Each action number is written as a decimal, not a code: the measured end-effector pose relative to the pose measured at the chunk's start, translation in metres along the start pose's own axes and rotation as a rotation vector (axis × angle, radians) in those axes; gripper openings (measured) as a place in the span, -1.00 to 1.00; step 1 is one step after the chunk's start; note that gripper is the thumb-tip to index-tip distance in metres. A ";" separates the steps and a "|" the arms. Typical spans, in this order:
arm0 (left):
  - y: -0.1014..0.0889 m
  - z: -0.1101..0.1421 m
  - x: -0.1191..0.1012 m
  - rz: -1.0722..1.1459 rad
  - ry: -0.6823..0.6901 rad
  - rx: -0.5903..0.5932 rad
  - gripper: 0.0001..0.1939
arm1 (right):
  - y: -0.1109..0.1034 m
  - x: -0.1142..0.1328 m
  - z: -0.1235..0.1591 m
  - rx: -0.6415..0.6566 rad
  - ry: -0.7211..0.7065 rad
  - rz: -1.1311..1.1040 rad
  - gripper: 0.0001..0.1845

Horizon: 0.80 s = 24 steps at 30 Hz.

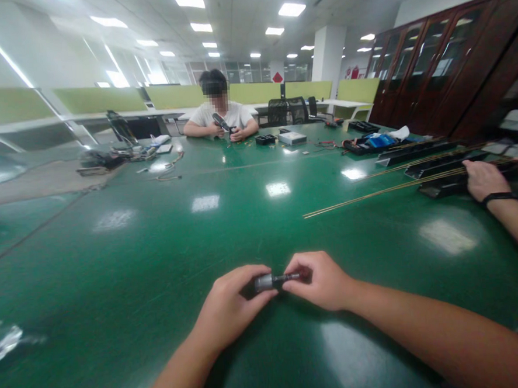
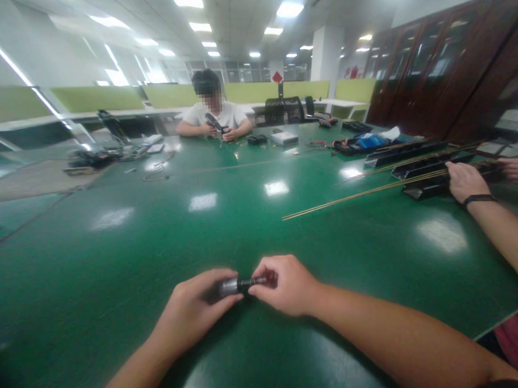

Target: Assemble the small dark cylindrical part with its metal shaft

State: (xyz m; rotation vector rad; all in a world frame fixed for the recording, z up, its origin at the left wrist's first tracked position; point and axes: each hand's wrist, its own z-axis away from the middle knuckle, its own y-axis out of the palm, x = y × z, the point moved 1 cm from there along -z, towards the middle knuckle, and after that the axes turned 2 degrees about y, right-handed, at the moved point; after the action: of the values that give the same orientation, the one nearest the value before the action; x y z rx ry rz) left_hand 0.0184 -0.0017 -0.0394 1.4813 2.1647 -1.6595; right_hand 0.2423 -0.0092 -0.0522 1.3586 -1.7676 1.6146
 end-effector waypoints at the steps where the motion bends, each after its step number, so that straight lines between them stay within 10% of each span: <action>1: 0.000 0.000 0.000 0.000 -0.002 -0.004 -0.74 | 0.000 0.000 0.000 -0.002 0.002 0.004 -0.88; 24: -0.004 0.001 0.003 -0.019 0.002 -0.026 -0.70 | -0.003 0.002 0.002 -0.053 0.009 -0.007 -0.89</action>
State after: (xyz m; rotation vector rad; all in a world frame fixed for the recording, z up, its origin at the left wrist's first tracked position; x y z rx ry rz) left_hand 0.0138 -0.0005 -0.0388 1.4613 2.2002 -1.6291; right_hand 0.2442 -0.0114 -0.0494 1.3299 -1.7853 1.5566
